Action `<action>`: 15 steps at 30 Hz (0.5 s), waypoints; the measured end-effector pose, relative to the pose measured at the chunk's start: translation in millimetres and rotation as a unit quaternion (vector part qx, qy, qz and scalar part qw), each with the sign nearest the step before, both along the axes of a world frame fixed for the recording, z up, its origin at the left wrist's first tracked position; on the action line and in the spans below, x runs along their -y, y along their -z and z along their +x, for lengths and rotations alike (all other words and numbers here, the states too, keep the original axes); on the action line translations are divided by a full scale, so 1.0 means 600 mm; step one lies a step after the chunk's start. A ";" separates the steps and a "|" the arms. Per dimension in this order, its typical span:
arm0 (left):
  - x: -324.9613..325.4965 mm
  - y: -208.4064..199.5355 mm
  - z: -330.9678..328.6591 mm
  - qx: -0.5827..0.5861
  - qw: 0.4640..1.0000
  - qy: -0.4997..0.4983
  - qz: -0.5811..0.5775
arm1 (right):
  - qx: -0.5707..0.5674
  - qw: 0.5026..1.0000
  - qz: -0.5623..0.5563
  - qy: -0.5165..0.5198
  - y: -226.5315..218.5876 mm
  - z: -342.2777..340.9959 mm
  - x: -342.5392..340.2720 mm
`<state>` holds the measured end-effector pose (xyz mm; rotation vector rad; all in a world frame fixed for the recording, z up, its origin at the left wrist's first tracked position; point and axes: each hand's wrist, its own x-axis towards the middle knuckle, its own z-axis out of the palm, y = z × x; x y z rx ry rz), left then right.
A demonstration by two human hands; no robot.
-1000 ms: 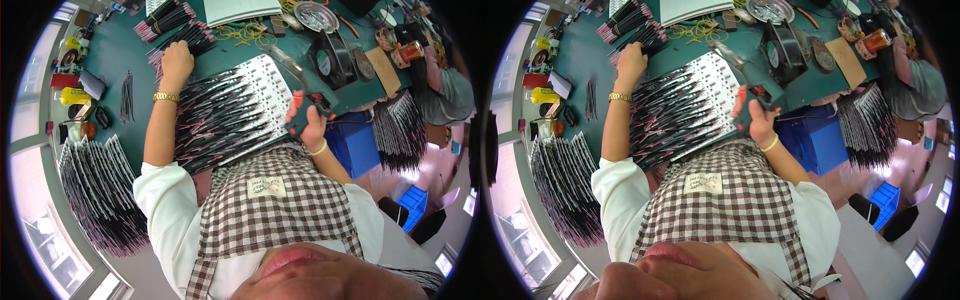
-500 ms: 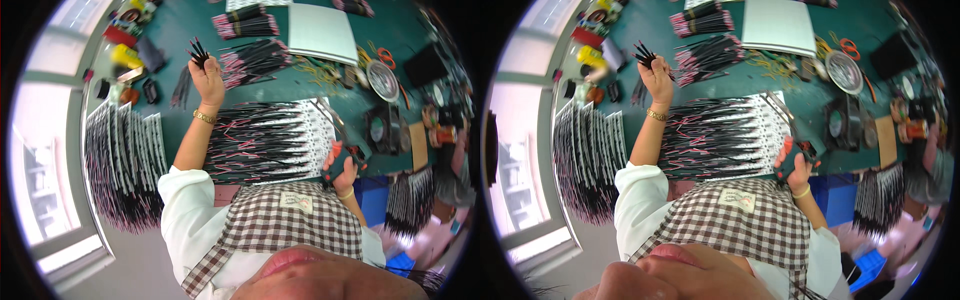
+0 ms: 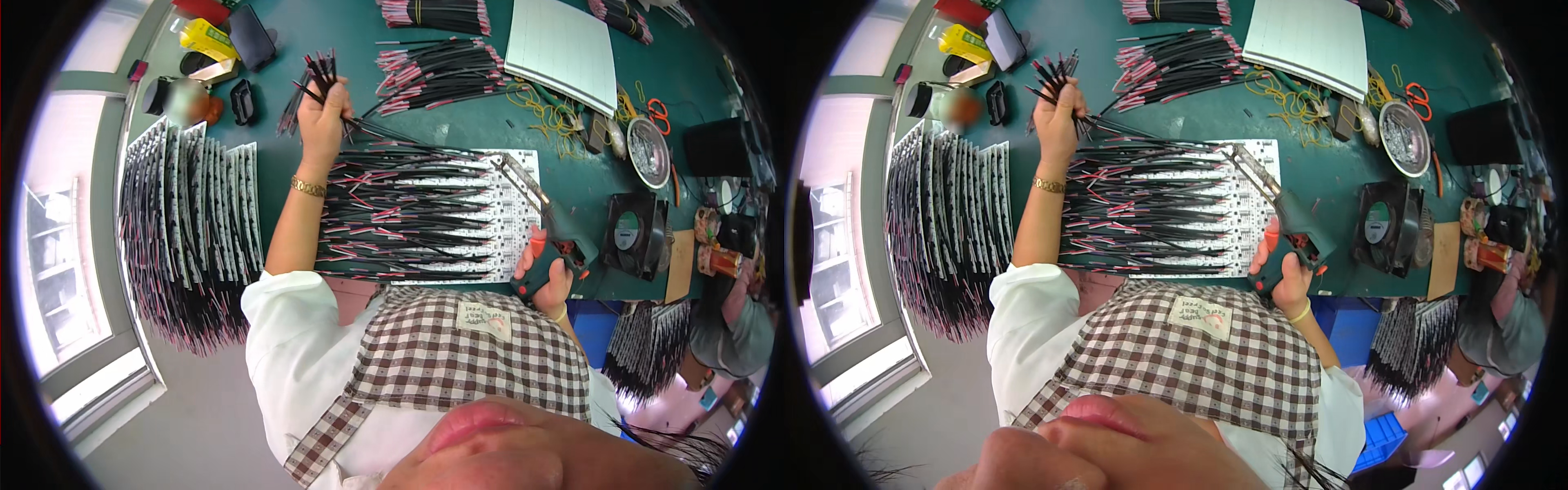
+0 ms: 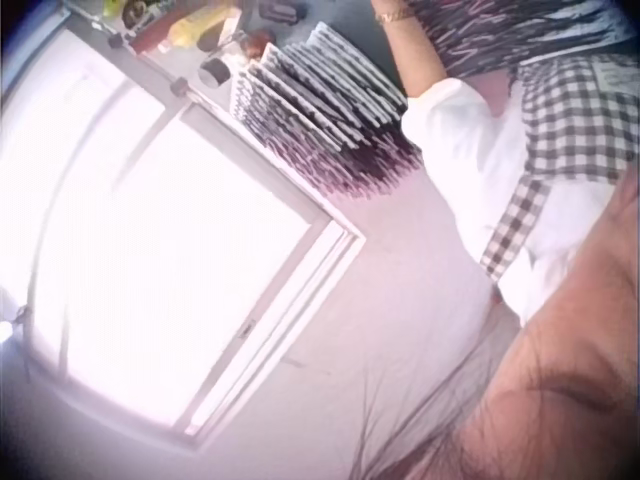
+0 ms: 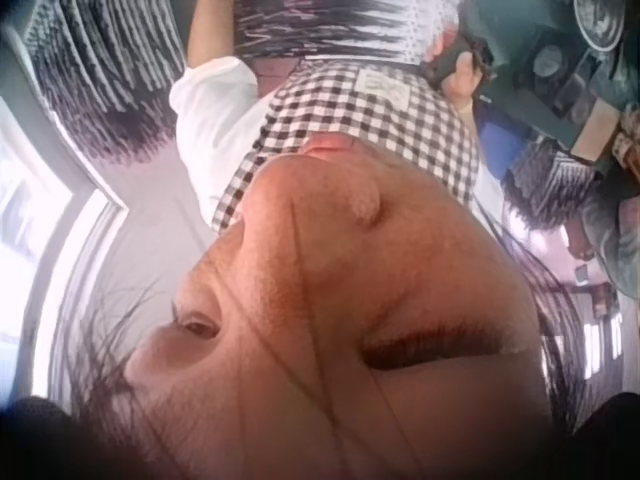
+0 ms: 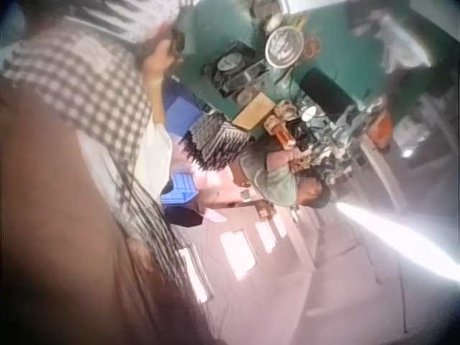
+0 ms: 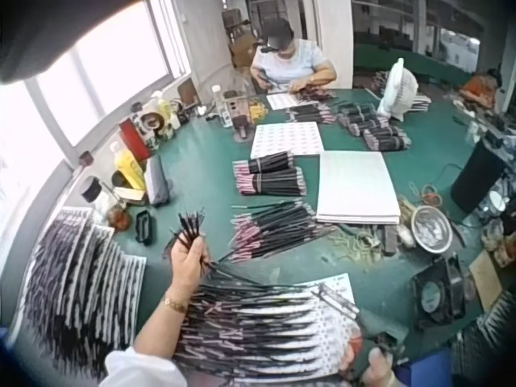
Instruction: Manually applying heat-shrink tubing and soldering or heating connections on LED strip components at a factory workbench.
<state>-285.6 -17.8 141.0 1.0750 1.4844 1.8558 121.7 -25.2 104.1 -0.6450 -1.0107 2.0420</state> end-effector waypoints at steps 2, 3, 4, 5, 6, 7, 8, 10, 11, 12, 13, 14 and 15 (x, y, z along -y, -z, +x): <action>0.000 0.005 -0.008 -0.032 0.997 0.015 0.064 | 0.006 1.000 -0.004 -0.001 0.006 0.002 -0.007; 0.007 0.004 -0.013 -0.065 0.997 0.012 0.041 | 0.001 1.000 0.003 0.000 0.010 -0.001 -0.010; 0.008 -0.001 -0.011 -0.098 0.995 0.012 0.020 | -0.003 1.000 0.011 0.003 0.015 -0.002 -0.012; 0.005 -0.008 -0.005 -0.165 0.986 0.007 -0.017 | -0.013 1.000 0.005 0.008 0.023 0.000 -0.012; -0.001 -0.019 -0.002 -0.161 0.987 0.009 -0.020 | -0.010 1.000 0.001 0.009 0.025 0.001 -0.014; -0.002 -0.031 -0.001 -0.341 0.936 0.039 -0.074 | -0.012 1.000 0.005 0.008 0.027 0.002 -0.015; -0.001 -0.035 -0.001 -0.508 0.849 0.070 -0.123 | -0.016 1.000 0.009 0.006 0.029 0.002 -0.016; -0.006 -0.032 -0.002 -0.520 0.831 0.111 -0.163 | -0.014 1.000 0.006 0.011 0.027 0.004 -0.020; -0.008 -0.032 -0.002 -0.549 0.804 0.141 -0.180 | -0.011 1.000 0.007 0.013 0.024 0.004 -0.022; -0.008 -0.030 -0.001 -0.576 0.774 0.171 -0.199 | -0.009 1.000 0.007 0.015 0.023 0.005 -0.021; -0.005 -0.025 -0.008 -0.574 0.768 0.180 -0.219 | -0.009 1.000 0.004 0.016 0.022 0.006 -0.019; -0.001 -0.020 -0.015 -0.574 0.767 0.182 -0.220 | -0.004 1.000 0.004 0.019 0.022 0.007 -0.018; 0.003 -0.019 -0.020 -0.557 0.772 0.200 -0.231 | -0.001 1.000 0.006 0.020 0.023 0.007 -0.019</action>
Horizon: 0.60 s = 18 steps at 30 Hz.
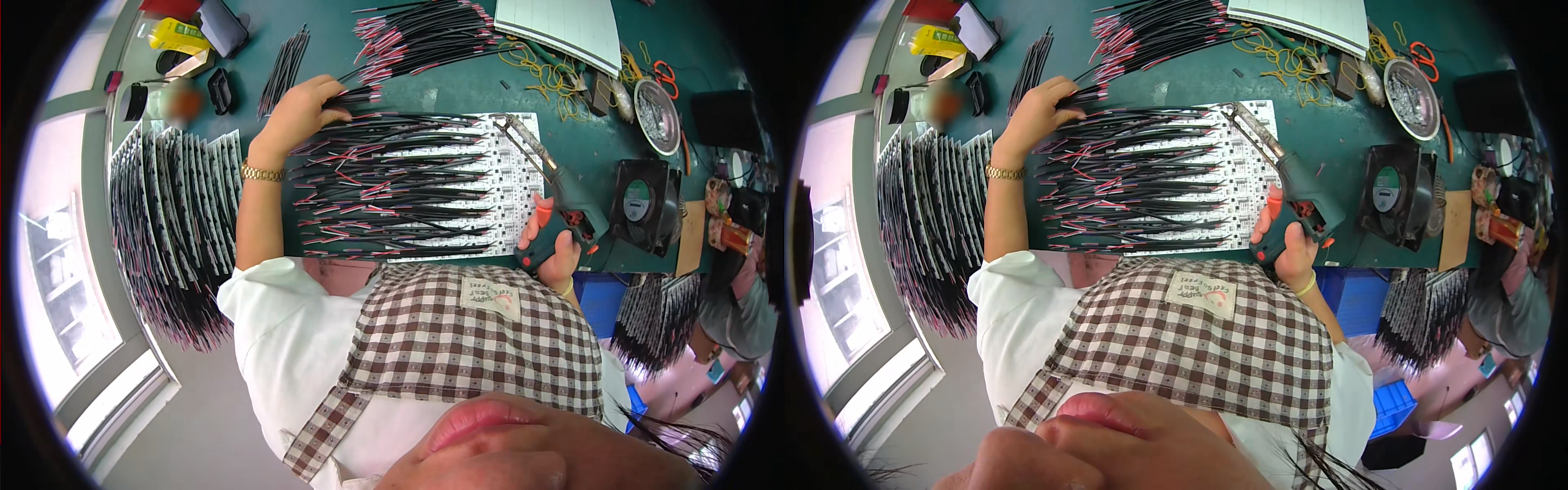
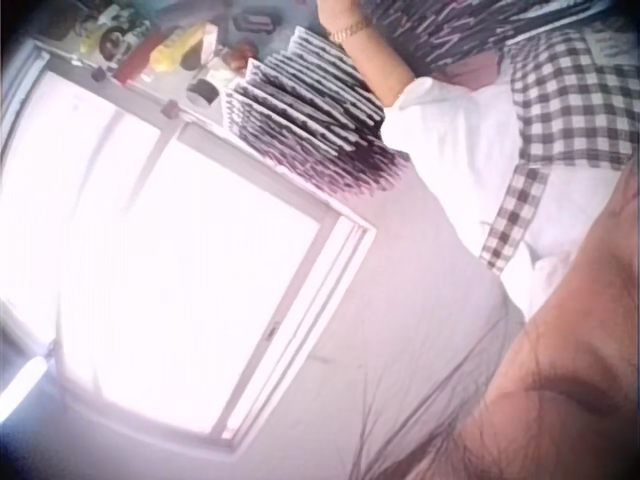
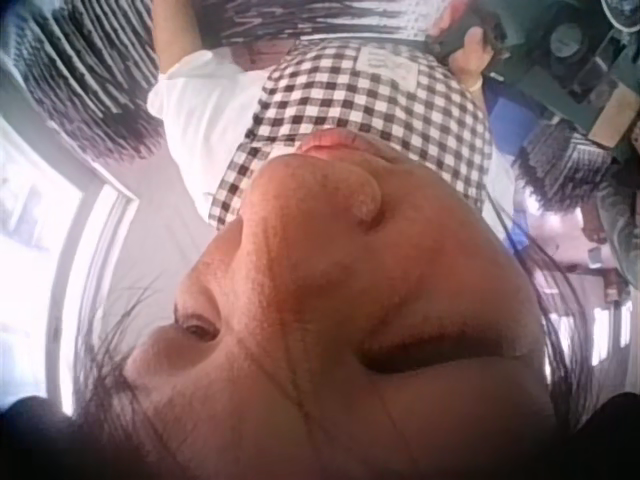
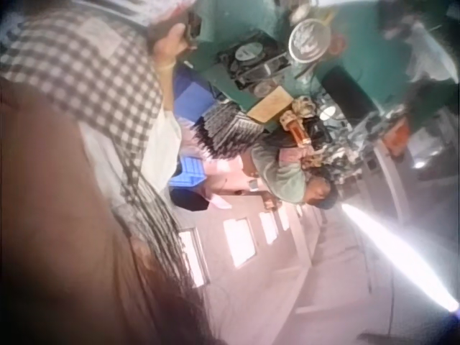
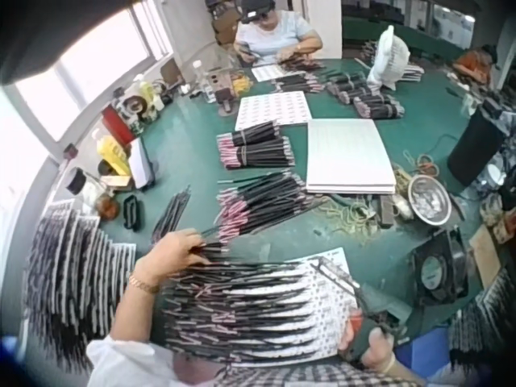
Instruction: Manually applying heat-shrink tubing and soldering or heating connections on LED strip components at a factory workbench.
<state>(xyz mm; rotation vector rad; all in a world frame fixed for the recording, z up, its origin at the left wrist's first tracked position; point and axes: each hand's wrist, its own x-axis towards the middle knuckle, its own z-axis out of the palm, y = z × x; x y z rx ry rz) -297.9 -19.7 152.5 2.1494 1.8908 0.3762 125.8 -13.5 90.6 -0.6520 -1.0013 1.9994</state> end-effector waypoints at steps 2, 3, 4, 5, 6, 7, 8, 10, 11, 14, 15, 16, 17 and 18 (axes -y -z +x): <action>0.005 -0.003 -0.009 0.016 1.000 0.003 -0.020 | -0.002 1.000 0.002 0.001 0.002 0.001 -0.003; 0.007 -0.007 -0.009 0.021 0.999 -0.004 -0.038 | -0.001 1.000 0.005 0.002 0.003 0.001 -0.005; 0.007 -0.011 -0.007 0.026 0.998 -0.010 -0.057 | -0.002 1.000 0.005 0.003 0.004 0.001 -0.006; 0.006 -0.010 -0.006 0.025 0.998 -0.009 -0.057 | -0.005 1.000 0.001 0.007 0.005 0.002 -0.006; 0.006 -0.012 -0.005 0.006 0.998 -0.026 -0.062 | -0.008 1.000 -0.003 0.012 0.004 0.002 -0.006; 0.006 -0.012 -0.004 -0.013 0.997 -0.044 -0.067 | -0.010 1.000 -0.002 0.012 0.003 0.003 -0.006; 0.007 -0.011 0.001 -0.013 0.997 -0.043 -0.066 | -0.002 1.000 -0.003 0.016 0.002 0.006 -0.006; 0.007 -0.005 0.014 -0.025 0.981 -0.184 -0.058 | 0.005 1.000 -0.002 0.023 -0.003 0.010 -0.005; 0.012 0.007 0.009 -0.029 0.980 -0.187 -0.056 | -0.005 1.000 0.000 0.017 0.000 0.008 -0.007; 0.022 0.040 -0.013 -0.099 0.979 -0.172 0.054 | -0.026 1.000 0.002 0.016 -0.002 0.001 -0.012; 0.022 0.037 -0.012 -0.099 0.978 -0.172 0.057 | -0.037 0.999 -0.001 0.023 -0.004 -0.001 -0.013; 0.022 0.035 -0.010 -0.152 0.974 -0.150 0.072 | -0.039 0.999 0.002 0.023 -0.006 -0.002 -0.013; 0.022 0.031 -0.007 -0.204 0.967 -0.128 0.086 | -0.036 0.999 0.001 0.029 -0.009 -0.003 -0.011; 0.020 0.017 0.009 -0.246 0.956 -0.130 0.096 | -0.031 0.999 0.001 0.036 -0.016 -0.002 -0.009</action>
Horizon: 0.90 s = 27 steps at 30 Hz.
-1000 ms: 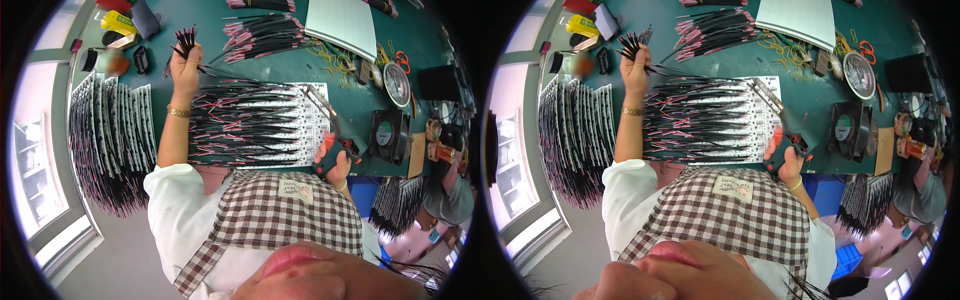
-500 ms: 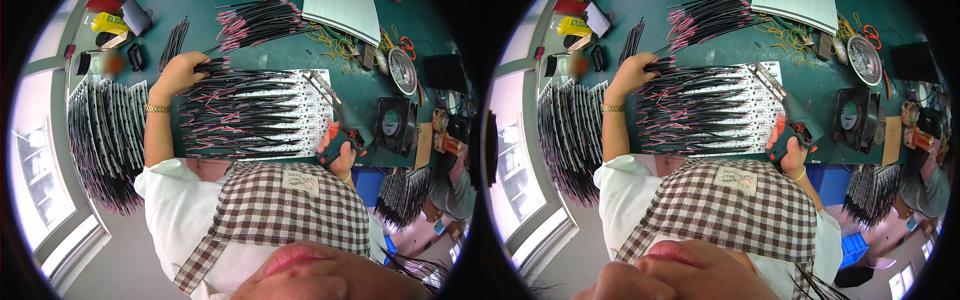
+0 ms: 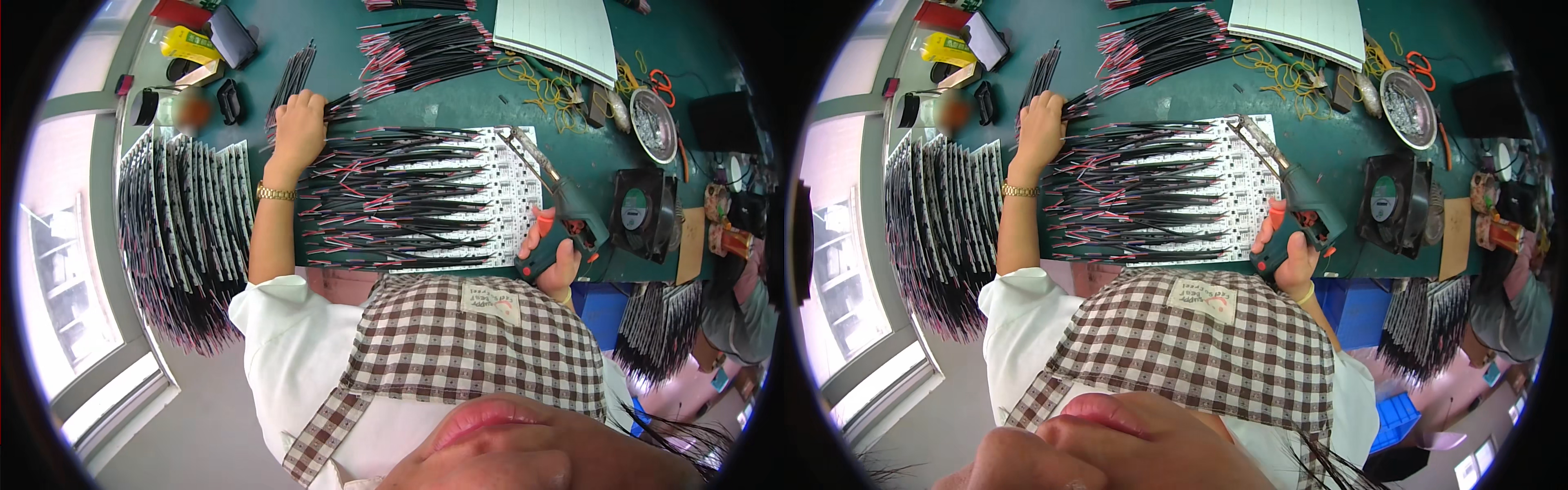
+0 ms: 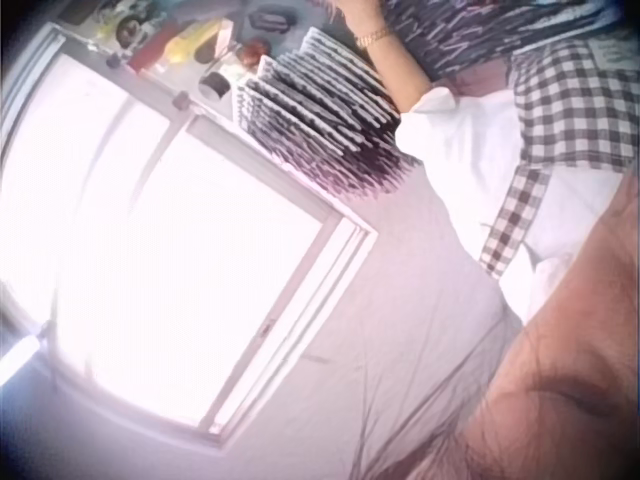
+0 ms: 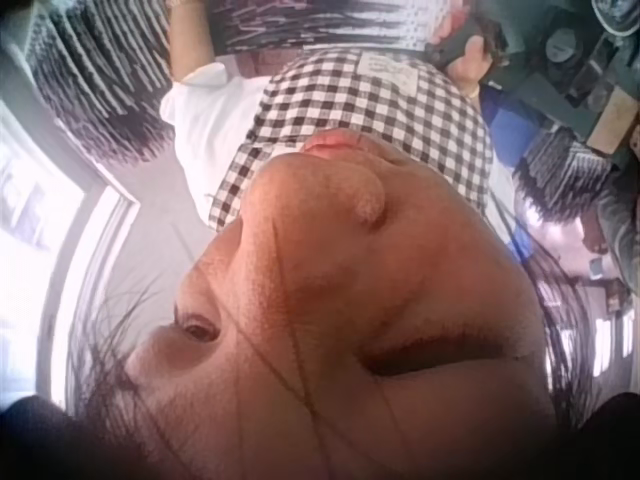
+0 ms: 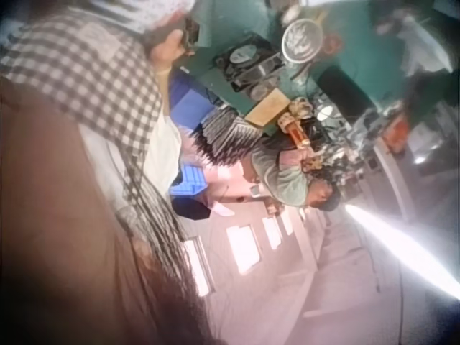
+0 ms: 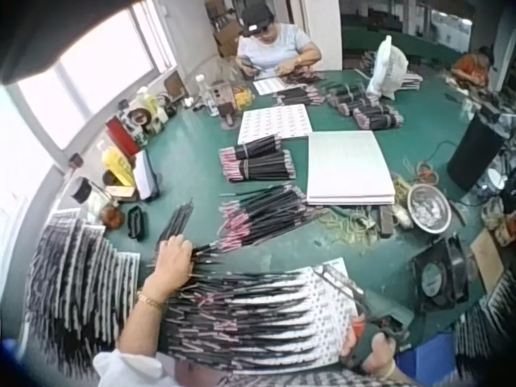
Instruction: Manually applying heat-shrink tubing and soldering or heating connections on LED strip components at a factory workbench.
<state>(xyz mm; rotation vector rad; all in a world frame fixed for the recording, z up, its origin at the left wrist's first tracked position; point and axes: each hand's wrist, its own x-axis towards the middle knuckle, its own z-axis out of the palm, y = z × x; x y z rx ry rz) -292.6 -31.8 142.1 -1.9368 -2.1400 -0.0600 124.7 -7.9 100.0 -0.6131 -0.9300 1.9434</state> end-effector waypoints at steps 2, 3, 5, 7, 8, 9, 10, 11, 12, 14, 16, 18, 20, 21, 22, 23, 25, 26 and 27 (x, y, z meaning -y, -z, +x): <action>0.002 0.007 -0.017 0.060 0.997 -0.025 0.048 | 0.007 1.000 0.006 0.006 -0.014 0.002 0.004; 0.007 0.006 -0.024 0.114 0.988 -0.054 0.090 | 0.009 1.000 0.007 0.006 -0.014 -0.001 0.006; 0.018 0.004 -0.032 0.209 0.957 -0.132 0.155 | 0.005 1.000 0.005 0.006 -0.015 -0.005 0.010; 0.025 -0.007 -0.027 0.551 0.744 -0.043 0.375 | 0.004 1.000 0.003 0.006 -0.015 -0.006 0.017; 0.023 -0.018 -0.016 0.575 0.706 -0.008 0.413 | 0.007 1.000 -0.004 0.013 -0.014 -0.006 0.022; 0.028 -0.022 -0.014 0.596 0.665 0.002 0.450 | 0.008 1.000 -0.011 0.018 -0.018 -0.004 0.028; 0.032 -0.028 -0.008 0.590 0.656 -0.010 0.471 | 0.003 1.000 -0.013 0.013 -0.020 -0.003 0.033; 0.037 -0.033 -0.004 0.583 0.646 -0.020 0.492 | -0.003 1.000 -0.010 0.007 -0.022 -0.002 0.035; 0.040 -0.032 -0.004 0.566 0.649 -0.018 0.508 | 0.006 1.000 -0.007 0.004 -0.022 0.001 0.039; 0.042 -0.034 -0.001 0.550 0.654 -0.019 0.519 | 0.011 1.000 -0.005 -0.002 -0.020 -0.002 0.040; 0.049 -0.043 0.007 0.541 0.666 -0.024 0.514 | 0.019 1.000 0.011 0.004 -0.020 0.003 0.044; 0.052 -0.047 0.006 0.582 0.648 -0.033 0.490 | 0.020 1.000 0.015 0.003 -0.021 0.007 0.048; 0.058 -0.044 -0.001 0.603 0.640 -0.025 0.476 | 0.025 1.000 0.006 0.014 -0.030 0.010 0.052; 0.054 -0.040 -0.007 0.625 0.630 -0.014 0.460 | 0.029 0.999 -0.002 0.027 -0.033 0.013 0.051; 0.045 -0.041 -0.016 0.617 0.640 0.006 0.458 | 0.032 0.999 -0.003 0.033 -0.029 0.013 0.044; 0.038 -0.042 -0.022 0.618 0.641 -0.013 0.455 | 0.011 1.000 -0.009 0.025 -0.022 0.014 0.034; 0.014 -0.082 0.011 0.567 0.711 -0.063 0.411 | 0.013 0.999 -0.037 0.028 -0.011 0.025 0.029; -0.003 -0.107 0.034 0.514 0.782 -0.101 0.339 | 0.022 0.999 -0.036 0.025 0.001 0.027 0.016; -0.011 -0.111 0.038 0.576 0.747 -0.025 0.331 | 0.034 0.999 -0.033 0.011 0.006 0.031 -0.004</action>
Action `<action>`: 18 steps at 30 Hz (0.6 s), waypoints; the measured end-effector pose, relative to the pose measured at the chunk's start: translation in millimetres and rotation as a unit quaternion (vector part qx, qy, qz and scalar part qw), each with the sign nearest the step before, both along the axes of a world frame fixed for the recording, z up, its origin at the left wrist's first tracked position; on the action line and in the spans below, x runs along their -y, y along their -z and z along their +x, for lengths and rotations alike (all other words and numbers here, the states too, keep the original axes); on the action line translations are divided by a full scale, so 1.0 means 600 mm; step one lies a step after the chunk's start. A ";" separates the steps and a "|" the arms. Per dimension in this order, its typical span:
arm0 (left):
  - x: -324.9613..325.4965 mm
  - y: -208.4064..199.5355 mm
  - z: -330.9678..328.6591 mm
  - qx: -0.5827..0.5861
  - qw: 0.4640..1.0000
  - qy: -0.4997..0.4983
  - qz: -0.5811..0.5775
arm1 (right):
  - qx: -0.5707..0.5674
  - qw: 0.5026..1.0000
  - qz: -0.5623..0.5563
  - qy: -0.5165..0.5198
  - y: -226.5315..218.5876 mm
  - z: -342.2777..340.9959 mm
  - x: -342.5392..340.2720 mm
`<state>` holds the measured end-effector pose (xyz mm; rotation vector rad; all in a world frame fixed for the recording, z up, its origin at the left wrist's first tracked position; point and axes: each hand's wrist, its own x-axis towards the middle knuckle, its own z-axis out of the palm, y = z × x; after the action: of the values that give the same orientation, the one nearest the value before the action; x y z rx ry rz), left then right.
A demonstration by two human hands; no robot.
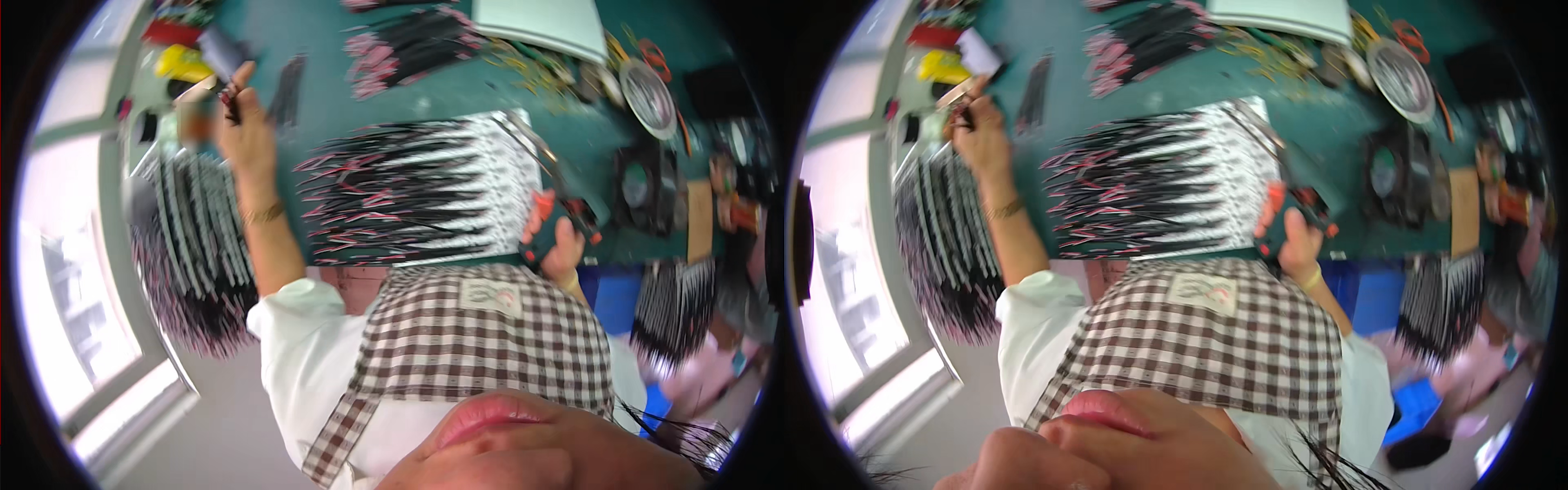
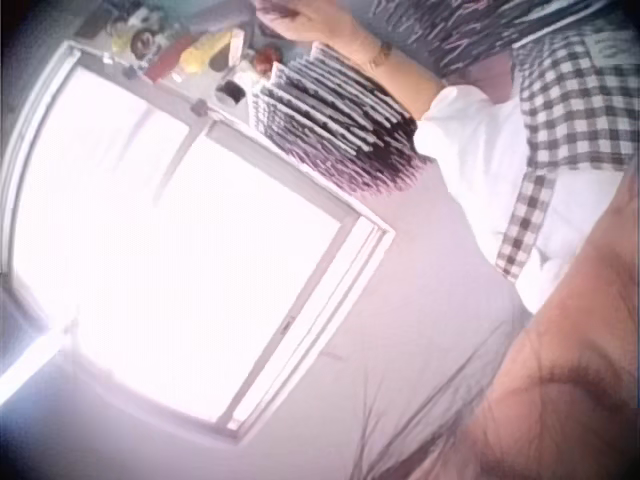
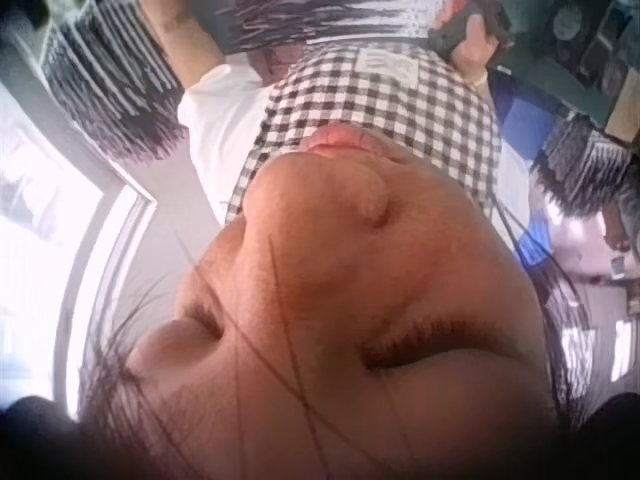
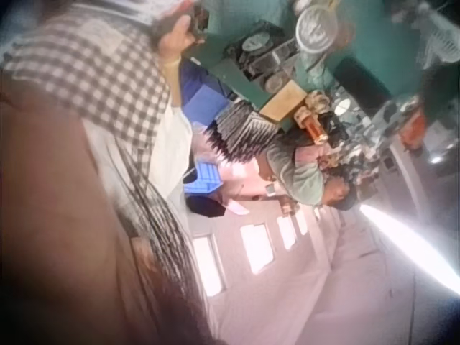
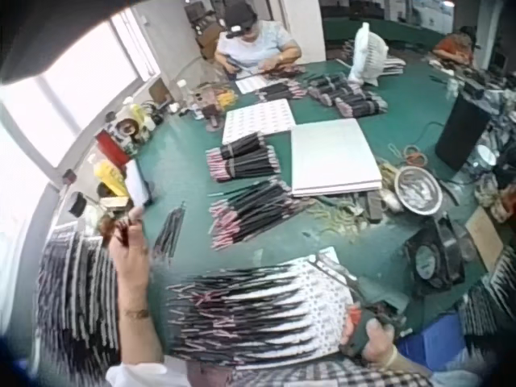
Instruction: Manually applying heat-shrink tubing and soldering or heating connections on LED strip components at a factory workbench.
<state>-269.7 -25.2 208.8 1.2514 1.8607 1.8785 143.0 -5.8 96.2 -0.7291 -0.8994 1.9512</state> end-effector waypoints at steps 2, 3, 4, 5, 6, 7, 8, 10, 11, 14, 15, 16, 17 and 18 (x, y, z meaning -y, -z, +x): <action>-0.029 -0.036 0.091 -0.284 0.955 -0.013 -0.082 | 0.020 1.000 0.014 -0.008 0.018 0.005 -0.028; -0.041 -0.039 0.142 -0.302 0.944 -0.010 -0.134 | 0.019 1.000 0.002 -0.004 0.029 0.011 -0.041; -0.057 -0.025 0.177 -0.282 0.949 0.009 -0.137 | 0.022 1.000 -0.010 -0.001 0.030 0.017 -0.051; -0.076 -0.012 0.216 -0.332 0.929 0.071 -0.149 | 0.022 1.000 -0.004 0.012 0.038 0.024 -0.057; -0.091 -0.007 0.248 -0.387 0.901 0.117 -0.160 | 0.014 1.000 0.006 0.012 0.043 0.026 -0.069; -0.109 0.004 0.268 -0.413 0.881 0.173 -0.153 | 0.015 0.999 0.025 0.023 0.042 0.026 -0.076; -0.133 0.019 0.284 -0.439 0.857 0.229 -0.145 | 0.023 0.999 0.021 0.030 0.045 0.031 -0.084; -0.168 0.071 0.301 -0.429 0.860 0.248 -0.124 | -0.012 0.997 0.066 0.041 0.049 0.035 -0.099; -0.180 0.095 0.307 -0.440 0.849 0.256 -0.141 | 0.005 0.998 0.057 0.039 0.045 0.040 -0.103; -0.194 0.143 0.324 -0.446 0.839 0.256 -0.179 | 0.014 0.999 0.025 0.013 0.042 0.054 -0.118; -0.199 0.157 0.330 -0.442 0.840 0.249 -0.194 | 0.017 0.999 0.022 0.016 0.044 0.059 -0.123; -0.206 0.167 0.335 -0.438 0.840 0.254 -0.196 | 0.013 1.000 0.013 0.006 0.046 0.064 -0.127; -0.213 0.177 0.340 -0.460 0.835 0.243 -0.182 | 0.009 1.000 0.005 -0.006 0.047 0.067 -0.132; -0.220 0.186 0.342 -0.482 0.828 0.230 -0.169 | 0.011 1.000 0.001 -0.006 0.045 0.068 -0.138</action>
<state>-64.7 106.7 97.2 2.4683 1.8378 0.6018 183.9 76.8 69.0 -0.7468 -0.9199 1.9553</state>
